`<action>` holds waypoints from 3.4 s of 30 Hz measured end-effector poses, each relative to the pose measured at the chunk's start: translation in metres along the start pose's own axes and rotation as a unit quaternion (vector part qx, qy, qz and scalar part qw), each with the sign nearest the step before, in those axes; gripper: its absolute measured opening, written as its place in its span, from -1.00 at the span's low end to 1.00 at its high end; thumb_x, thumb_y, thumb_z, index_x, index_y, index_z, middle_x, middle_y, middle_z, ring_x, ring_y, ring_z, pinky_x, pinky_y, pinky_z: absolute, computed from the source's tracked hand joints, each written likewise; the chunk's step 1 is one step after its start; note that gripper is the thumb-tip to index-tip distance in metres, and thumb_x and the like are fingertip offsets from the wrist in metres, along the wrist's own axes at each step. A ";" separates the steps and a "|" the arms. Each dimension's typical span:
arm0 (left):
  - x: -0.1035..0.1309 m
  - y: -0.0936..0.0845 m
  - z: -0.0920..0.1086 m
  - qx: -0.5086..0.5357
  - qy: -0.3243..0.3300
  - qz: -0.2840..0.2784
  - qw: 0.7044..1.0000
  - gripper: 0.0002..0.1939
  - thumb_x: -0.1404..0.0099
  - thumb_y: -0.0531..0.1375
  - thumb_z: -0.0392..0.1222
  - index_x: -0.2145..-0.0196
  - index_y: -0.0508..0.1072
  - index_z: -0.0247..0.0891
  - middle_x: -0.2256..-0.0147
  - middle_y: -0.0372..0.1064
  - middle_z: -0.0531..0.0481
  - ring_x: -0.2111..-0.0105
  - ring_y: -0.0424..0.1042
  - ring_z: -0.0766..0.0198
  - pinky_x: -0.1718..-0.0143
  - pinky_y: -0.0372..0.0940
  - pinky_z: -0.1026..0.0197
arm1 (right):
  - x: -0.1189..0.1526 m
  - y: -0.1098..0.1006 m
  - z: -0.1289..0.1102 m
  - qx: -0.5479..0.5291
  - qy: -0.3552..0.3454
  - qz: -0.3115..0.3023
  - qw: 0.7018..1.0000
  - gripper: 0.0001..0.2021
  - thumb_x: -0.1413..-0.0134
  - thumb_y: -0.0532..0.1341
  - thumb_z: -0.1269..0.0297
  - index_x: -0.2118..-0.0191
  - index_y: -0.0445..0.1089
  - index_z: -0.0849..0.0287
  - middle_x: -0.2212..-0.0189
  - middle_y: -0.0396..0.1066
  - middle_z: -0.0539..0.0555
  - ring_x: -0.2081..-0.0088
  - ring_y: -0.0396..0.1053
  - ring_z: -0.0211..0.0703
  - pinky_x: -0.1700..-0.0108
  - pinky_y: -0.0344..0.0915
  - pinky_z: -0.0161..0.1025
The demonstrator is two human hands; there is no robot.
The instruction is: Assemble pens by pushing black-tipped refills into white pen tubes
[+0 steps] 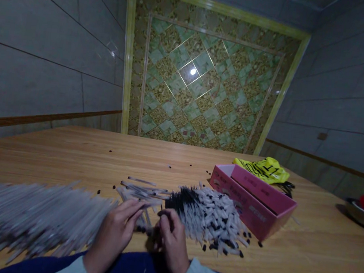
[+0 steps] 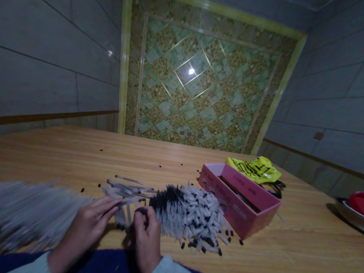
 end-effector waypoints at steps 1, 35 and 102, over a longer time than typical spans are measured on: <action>0.002 0.001 0.003 -0.065 0.048 -0.014 0.997 -0.65 -0.13 0.07 -0.37 0.19 0.53 -0.13 0.19 0.48 -0.10 0.16 0.40 0.08 0.07 0.25 0.04 | -0.003 -0.004 0.001 -0.026 0.008 0.007 1.000 -0.66 -0.12 0.05 -0.02 0.25 0.30 0.19 0.59 0.22 -0.09 0.64 0.17 -0.36 0.62 0.14 -0.41; 0.016 -0.027 0.003 -0.064 0.130 0.083 0.986 -0.79 -0.25 0.05 -0.29 0.21 0.44 -0.23 0.23 0.48 -0.11 0.22 0.45 0.19 0.19 0.29 0.22 | -0.047 -0.142 -0.004 0.010 -0.022 0.287 0.958 -0.65 0.16 0.26 0.14 0.27 0.44 0.32 0.57 0.42 0.06 0.65 0.28 -0.25 0.64 0.22 -0.34; 0.030 0.017 -0.053 0.428 -0.307 0.088 0.845 -0.65 0.02 0.31 -0.02 0.36 0.40 -0.32 0.42 0.53 -0.08 0.38 0.53 0.15 0.33 0.42 0.18 | 0.001 0.005 0.010 0.110 0.031 -0.058 0.992 -0.76 0.00 0.17 0.22 0.55 0.40 0.26 0.65 0.30 -0.01 0.57 0.23 -0.27 0.53 0.07 -0.37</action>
Point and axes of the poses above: each hand's wrist, its own x-axis away from the middle knuckle, its own y-axis out of the palm, z = x × y, the point moved 7 cm from there along -x, towards the middle knuckle
